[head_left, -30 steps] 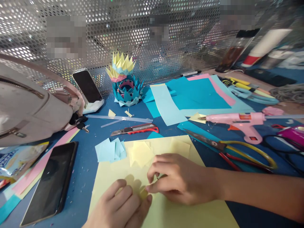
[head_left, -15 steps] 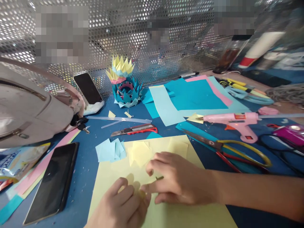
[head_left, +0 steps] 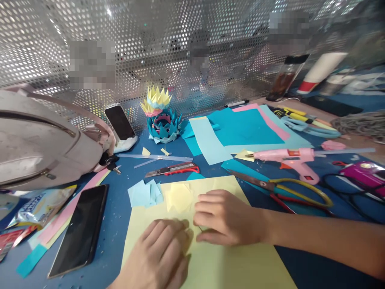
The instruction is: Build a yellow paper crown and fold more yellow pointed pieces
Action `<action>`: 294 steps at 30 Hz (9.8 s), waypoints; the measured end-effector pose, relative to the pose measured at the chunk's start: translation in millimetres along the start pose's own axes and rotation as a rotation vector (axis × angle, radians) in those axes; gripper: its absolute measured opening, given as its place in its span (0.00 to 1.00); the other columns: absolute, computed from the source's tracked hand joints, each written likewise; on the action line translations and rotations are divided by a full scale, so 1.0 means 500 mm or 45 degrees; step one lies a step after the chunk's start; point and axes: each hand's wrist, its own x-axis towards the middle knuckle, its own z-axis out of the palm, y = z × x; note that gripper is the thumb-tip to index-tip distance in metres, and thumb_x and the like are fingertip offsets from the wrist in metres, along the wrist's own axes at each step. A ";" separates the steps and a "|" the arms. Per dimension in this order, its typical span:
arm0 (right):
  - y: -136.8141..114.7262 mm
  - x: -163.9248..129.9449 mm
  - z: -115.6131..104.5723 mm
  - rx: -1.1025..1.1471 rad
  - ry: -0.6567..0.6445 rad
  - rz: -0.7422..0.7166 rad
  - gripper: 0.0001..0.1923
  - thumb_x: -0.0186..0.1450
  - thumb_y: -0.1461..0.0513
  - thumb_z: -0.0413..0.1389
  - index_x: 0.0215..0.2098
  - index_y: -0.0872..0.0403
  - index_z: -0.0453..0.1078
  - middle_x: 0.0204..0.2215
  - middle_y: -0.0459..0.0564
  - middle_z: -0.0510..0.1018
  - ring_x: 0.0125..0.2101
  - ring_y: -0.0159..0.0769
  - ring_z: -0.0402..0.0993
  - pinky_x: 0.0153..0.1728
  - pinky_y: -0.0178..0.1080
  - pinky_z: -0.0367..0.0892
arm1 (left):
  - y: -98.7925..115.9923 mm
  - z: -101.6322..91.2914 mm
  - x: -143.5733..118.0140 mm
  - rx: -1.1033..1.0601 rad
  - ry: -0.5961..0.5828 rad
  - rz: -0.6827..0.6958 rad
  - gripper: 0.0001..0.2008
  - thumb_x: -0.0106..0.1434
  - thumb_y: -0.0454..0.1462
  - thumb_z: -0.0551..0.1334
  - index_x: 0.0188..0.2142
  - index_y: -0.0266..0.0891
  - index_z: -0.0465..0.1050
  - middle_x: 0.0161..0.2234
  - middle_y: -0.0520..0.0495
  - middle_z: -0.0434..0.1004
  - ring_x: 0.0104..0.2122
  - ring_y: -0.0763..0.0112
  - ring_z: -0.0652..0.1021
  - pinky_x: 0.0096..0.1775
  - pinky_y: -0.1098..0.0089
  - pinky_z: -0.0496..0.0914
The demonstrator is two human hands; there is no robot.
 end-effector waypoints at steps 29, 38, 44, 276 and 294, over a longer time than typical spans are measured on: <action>-0.020 0.015 0.006 0.918 0.038 0.433 0.06 0.65 0.70 0.55 0.38 0.55 0.68 0.35 0.47 0.71 0.30 0.28 0.66 0.31 0.30 0.65 | 0.031 0.007 0.007 0.278 0.409 0.137 0.12 0.69 0.26 0.56 0.32 0.38 0.74 0.25 0.54 0.78 0.26 0.73 0.76 0.37 0.65 0.65; -0.017 0.014 0.007 1.095 -0.082 0.508 0.20 0.63 0.70 0.59 0.53 0.52 0.66 0.40 0.45 0.74 0.28 0.25 0.65 0.32 0.30 0.65 | 0.001 0.014 0.018 -0.375 0.104 -0.830 0.06 0.63 0.32 0.63 0.38 0.43 0.70 0.35 0.49 0.78 0.36 0.64 0.77 0.35 0.67 0.73; -0.012 0.008 0.026 1.035 -0.018 0.594 0.20 0.63 0.68 0.63 0.52 0.53 0.68 0.32 0.42 0.72 0.30 0.27 0.69 0.32 0.30 0.67 | -0.009 0.019 0.008 -0.188 0.066 -0.733 0.07 0.63 0.33 0.65 0.41 0.45 0.75 0.26 0.54 0.75 0.28 0.66 0.75 0.31 0.67 0.67; -0.013 -0.027 -0.013 0.156 -0.057 0.489 0.12 0.63 0.66 0.56 0.23 0.54 0.59 0.23 0.42 0.71 0.27 0.31 0.66 0.31 0.34 0.56 | 0.042 -0.013 0.025 0.009 -0.080 -0.201 0.13 0.70 0.33 0.54 0.50 0.43 0.72 0.39 0.45 0.76 0.37 0.64 0.77 0.38 0.65 0.70; 0.016 -0.027 -0.008 0.545 -0.030 0.480 0.23 0.60 0.45 0.67 0.39 0.53 0.71 0.31 0.43 0.76 0.29 0.31 0.67 0.31 0.34 0.57 | 0.037 0.048 0.015 0.360 0.260 0.121 0.09 0.70 0.30 0.58 0.42 0.35 0.78 0.40 0.49 0.84 0.36 0.67 0.80 0.46 0.64 0.70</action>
